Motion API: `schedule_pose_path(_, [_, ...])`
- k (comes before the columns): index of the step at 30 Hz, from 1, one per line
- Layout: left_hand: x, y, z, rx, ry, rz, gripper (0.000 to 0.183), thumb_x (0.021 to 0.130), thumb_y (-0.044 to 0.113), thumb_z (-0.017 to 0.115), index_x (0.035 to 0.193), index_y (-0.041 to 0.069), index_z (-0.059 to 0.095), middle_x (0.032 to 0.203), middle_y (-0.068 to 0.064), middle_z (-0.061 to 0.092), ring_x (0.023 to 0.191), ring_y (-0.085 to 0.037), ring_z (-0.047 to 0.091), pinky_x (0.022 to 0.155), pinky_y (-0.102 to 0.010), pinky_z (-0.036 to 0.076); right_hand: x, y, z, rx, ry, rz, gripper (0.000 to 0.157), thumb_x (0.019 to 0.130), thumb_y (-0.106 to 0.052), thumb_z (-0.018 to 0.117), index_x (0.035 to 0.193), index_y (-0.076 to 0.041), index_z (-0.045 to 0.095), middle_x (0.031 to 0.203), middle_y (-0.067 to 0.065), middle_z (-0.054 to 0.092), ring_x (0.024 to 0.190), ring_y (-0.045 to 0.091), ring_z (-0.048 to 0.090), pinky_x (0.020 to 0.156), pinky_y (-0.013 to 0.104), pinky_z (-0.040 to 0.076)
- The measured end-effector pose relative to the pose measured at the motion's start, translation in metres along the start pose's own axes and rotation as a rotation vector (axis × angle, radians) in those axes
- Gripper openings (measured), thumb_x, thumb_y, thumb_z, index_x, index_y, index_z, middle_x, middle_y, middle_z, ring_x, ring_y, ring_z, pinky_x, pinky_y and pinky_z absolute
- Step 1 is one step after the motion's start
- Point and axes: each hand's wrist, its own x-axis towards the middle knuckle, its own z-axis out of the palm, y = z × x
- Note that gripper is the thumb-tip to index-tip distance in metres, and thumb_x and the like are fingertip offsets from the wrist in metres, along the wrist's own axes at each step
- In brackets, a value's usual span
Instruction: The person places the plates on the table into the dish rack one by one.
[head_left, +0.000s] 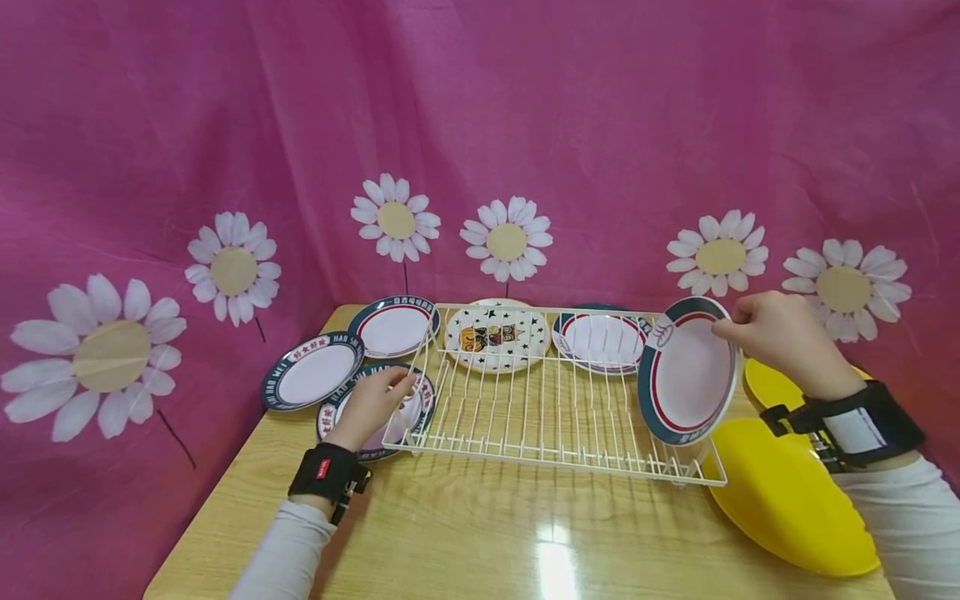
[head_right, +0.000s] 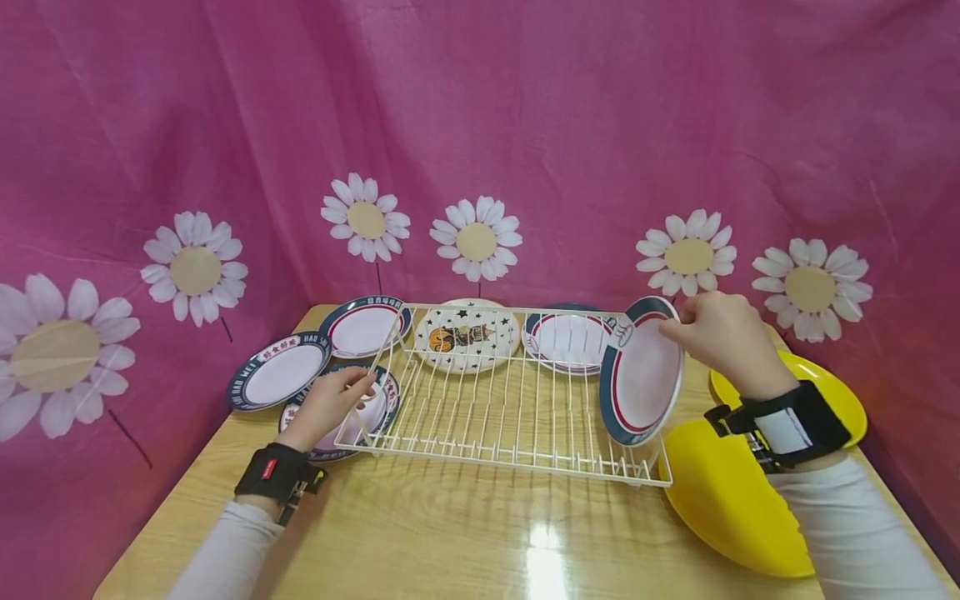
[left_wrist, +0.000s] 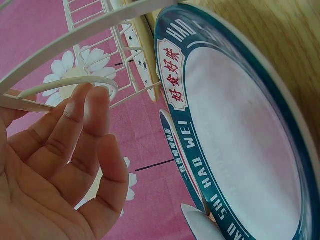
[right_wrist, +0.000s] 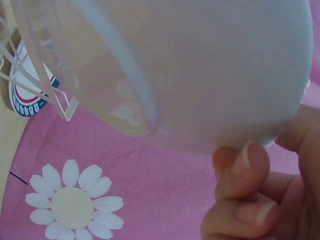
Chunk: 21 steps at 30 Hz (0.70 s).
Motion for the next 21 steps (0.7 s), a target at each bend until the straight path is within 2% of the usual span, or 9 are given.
schedule_pose_path(9, [-0.001, 0.0, 0.001, -0.026, 0.002, -0.002, 0.037, 0.102, 0.035, 0.05, 0.123, 0.009, 0.064, 0.101, -0.007, 0.072, 0.083, -0.016, 0.065, 0.074, -0.033, 0.053, -0.001, -0.018, 0.001, -0.095, 0.052, -0.052, 0.035, 0.083, -0.022, 0.071, 0.06, -0.004, 0.052, 0.051, 0.007, 0.042, 0.047, 0.022, 0.038, 0.043, 0.03, 0.035])
schedule_pose_path(17, [0.0, 0.0, 0.001, -0.04, -0.001, -0.016, 0.037, 0.102, 0.035, 0.05, 0.124, 0.009, 0.063, 0.103, -0.008, 0.071, 0.083, -0.016, 0.065, 0.074, -0.033, 0.053, 0.001, -0.035, 0.007, -0.15, 0.019, -0.012, 0.04, 0.083, -0.027, 0.07, 0.058, -0.006, 0.048, 0.05, 0.007, 0.039, 0.044, 0.022, 0.037, 0.04, 0.028, 0.031])
schedule_pose_path(21, [0.0, -0.001, 0.001, -0.041, -0.005, -0.024, 0.037, 0.102, 0.035, 0.05, 0.125, 0.009, 0.062, 0.104, -0.008, 0.071, 0.083, -0.015, 0.064, 0.073, -0.032, 0.052, 0.002, -0.04, 0.011, -0.142, 0.014, -0.006, 0.039, 0.083, -0.027, 0.069, 0.058, -0.006, 0.048, 0.05, 0.006, 0.038, 0.045, 0.022, 0.038, 0.041, 0.028, 0.03])
